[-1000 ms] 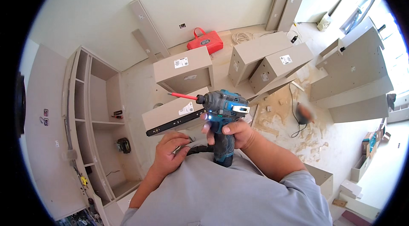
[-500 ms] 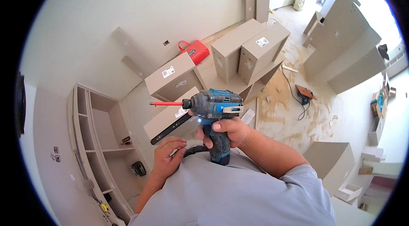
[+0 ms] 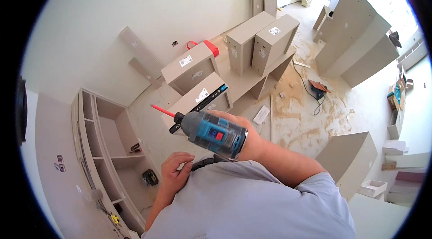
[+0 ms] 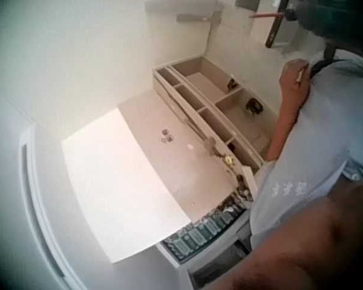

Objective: The person attaches metal drawer slides to wooden drawer boxes using a power drill and screws.

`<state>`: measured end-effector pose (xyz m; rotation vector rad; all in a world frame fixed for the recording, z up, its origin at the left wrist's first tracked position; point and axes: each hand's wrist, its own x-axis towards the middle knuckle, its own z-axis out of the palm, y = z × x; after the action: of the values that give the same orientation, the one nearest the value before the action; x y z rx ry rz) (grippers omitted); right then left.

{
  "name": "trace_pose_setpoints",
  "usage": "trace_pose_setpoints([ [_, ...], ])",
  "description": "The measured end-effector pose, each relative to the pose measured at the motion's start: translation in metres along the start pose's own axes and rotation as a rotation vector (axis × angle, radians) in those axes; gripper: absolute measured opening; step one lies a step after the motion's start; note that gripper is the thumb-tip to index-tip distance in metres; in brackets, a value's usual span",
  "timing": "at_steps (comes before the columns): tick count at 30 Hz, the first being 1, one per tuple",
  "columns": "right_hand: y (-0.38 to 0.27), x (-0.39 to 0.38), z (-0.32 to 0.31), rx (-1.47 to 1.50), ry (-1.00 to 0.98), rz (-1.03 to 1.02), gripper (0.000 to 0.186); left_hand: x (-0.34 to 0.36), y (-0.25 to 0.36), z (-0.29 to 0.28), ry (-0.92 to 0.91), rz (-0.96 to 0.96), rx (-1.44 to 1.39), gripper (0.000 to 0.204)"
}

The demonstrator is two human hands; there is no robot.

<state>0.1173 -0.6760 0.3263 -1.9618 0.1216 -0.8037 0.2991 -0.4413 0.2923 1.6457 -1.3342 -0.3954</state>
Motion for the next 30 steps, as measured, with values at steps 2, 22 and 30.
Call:
trace_pose_setpoints([
  [2,-0.02,0.003,0.002,-0.079,-0.064,0.041,0.079,-0.01,0.001,-0.005,-0.009,-0.005,-0.004,0.02],
  [22,-0.028,-0.029,0.052,0.158,-0.001,0.106,0.049,-0.07,0.002,-0.023,0.058,-0.047,-0.07,0.02],
  [30,-0.043,-0.007,0.05,1.134,0.372,0.482,0.057,-0.068,0.002,-0.022,-0.084,-0.184,-0.168,0.029],
])
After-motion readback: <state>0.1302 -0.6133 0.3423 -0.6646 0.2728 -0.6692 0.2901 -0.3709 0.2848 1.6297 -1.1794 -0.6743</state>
